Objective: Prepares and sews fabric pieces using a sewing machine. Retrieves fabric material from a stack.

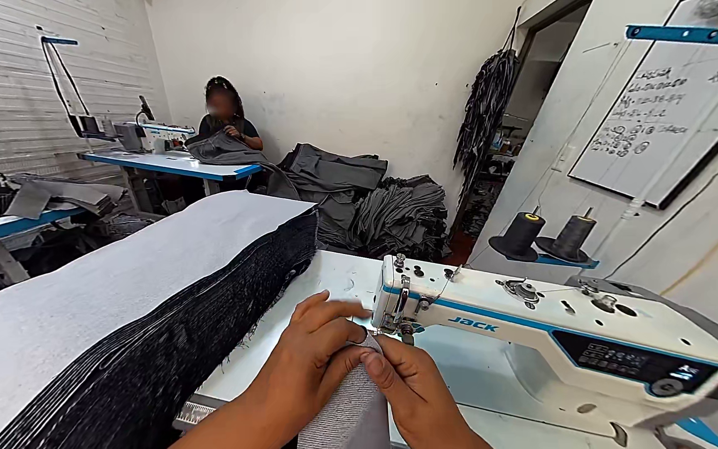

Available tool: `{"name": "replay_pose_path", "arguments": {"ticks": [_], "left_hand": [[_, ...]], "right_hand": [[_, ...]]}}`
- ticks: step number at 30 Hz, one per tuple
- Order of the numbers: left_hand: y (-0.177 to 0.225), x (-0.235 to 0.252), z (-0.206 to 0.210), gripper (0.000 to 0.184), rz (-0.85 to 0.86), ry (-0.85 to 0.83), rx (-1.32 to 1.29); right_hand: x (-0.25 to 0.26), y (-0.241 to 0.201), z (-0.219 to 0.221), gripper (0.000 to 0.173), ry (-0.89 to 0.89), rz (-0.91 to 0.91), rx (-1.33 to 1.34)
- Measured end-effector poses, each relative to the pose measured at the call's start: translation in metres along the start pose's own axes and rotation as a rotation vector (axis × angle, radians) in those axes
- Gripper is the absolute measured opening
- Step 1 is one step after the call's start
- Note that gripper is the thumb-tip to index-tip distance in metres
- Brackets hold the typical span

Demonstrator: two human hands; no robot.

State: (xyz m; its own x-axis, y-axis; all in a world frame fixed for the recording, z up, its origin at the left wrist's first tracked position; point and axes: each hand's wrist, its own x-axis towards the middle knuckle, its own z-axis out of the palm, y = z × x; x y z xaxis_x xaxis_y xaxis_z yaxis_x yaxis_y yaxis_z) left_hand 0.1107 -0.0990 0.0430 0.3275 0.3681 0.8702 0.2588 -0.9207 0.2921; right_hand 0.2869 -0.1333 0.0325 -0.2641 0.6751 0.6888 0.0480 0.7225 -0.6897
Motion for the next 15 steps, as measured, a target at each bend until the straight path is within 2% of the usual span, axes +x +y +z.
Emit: {"name": "replay_pose_path", "arguments": {"ticks": [2, 5, 8, 12, 15], "left_hand": [[-0.001, 0.002, -0.004, 0.032, 0.019, -0.029, 0.049], [-0.002, 0.001, -0.012, 0.045, -0.074, -0.088, 0.053], [0.004, 0.003, -0.015, 0.039, -0.043, -0.106, 0.15], [0.014, 0.009, -0.016, 0.034, 0.03, -0.11, 0.244], [0.016, 0.01, -0.015, 0.027, -0.035, -0.092, 0.239]], "right_hand": [[0.0, -0.001, -0.003, 0.037, 0.017, -0.026, -0.009], [-0.003, -0.002, -0.006, 0.033, 0.132, -0.052, -0.079], [-0.002, -0.002, -0.009, 0.025, 0.179, 0.0, -0.035], [0.006, -0.008, -0.011, 0.025, 0.162, 0.018, -0.059], [0.01, -0.007, -0.007, 0.026, 0.197, -0.024, -0.151]]}}
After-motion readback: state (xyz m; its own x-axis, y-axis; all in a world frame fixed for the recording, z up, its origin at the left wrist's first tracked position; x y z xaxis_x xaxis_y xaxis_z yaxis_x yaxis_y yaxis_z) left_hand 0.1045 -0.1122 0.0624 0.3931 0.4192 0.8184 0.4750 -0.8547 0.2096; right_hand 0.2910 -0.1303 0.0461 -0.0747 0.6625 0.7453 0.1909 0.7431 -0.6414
